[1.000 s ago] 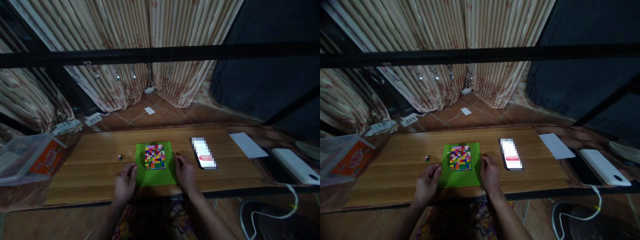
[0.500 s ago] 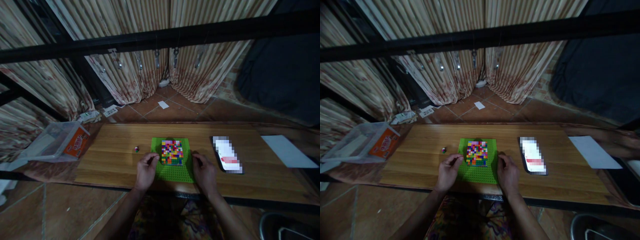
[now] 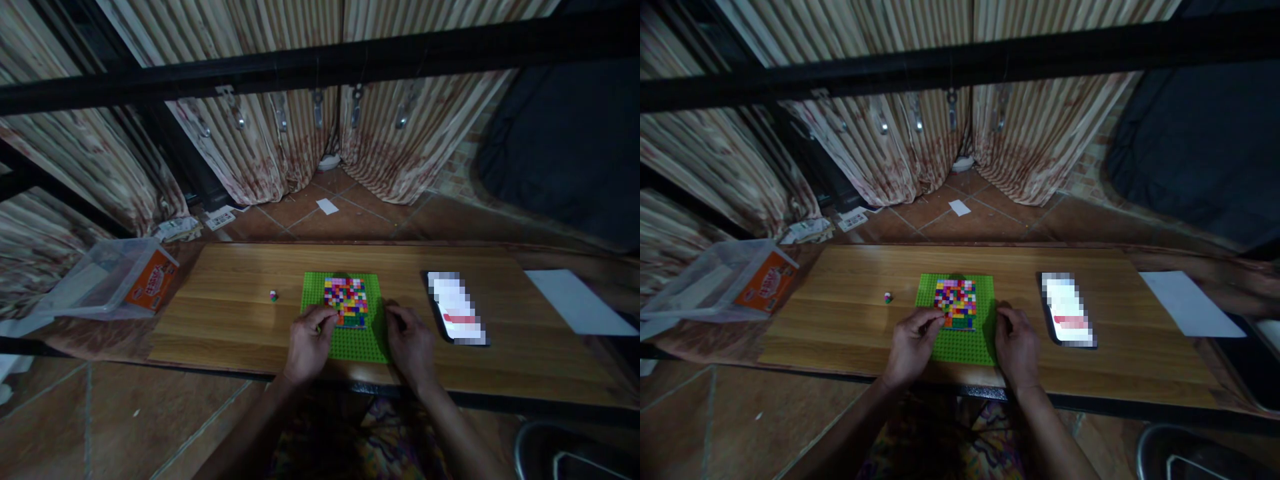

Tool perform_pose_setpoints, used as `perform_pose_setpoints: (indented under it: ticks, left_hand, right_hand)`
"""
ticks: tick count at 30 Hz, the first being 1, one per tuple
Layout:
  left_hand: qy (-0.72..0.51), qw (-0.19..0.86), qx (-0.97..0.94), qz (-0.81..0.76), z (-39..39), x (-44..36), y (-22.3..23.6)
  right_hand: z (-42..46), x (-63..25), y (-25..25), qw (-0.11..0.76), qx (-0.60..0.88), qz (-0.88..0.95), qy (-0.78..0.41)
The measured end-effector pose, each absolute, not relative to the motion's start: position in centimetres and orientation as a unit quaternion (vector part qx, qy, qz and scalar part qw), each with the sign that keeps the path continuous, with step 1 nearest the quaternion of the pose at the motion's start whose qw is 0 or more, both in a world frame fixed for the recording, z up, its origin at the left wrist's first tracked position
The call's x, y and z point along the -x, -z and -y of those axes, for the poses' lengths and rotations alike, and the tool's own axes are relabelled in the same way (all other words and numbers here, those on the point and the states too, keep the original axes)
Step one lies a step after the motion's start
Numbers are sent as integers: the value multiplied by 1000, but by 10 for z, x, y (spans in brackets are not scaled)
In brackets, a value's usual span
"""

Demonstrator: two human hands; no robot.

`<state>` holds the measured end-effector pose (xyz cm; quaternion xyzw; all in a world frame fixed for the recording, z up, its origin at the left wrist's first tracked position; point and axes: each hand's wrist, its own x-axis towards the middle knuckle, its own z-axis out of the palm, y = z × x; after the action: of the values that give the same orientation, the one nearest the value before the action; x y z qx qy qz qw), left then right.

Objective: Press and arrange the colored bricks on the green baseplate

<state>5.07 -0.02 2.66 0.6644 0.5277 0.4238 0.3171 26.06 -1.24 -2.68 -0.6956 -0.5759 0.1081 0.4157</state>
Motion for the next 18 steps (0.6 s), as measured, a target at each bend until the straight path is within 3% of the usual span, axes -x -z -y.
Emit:
perform_pose_setpoints:
  ticks: [18]
  left_hand:
    - [-328,197,-715,-585,-1,-60,-30]
  right_hand:
    - [13,-262,29,424,683,585,-103]
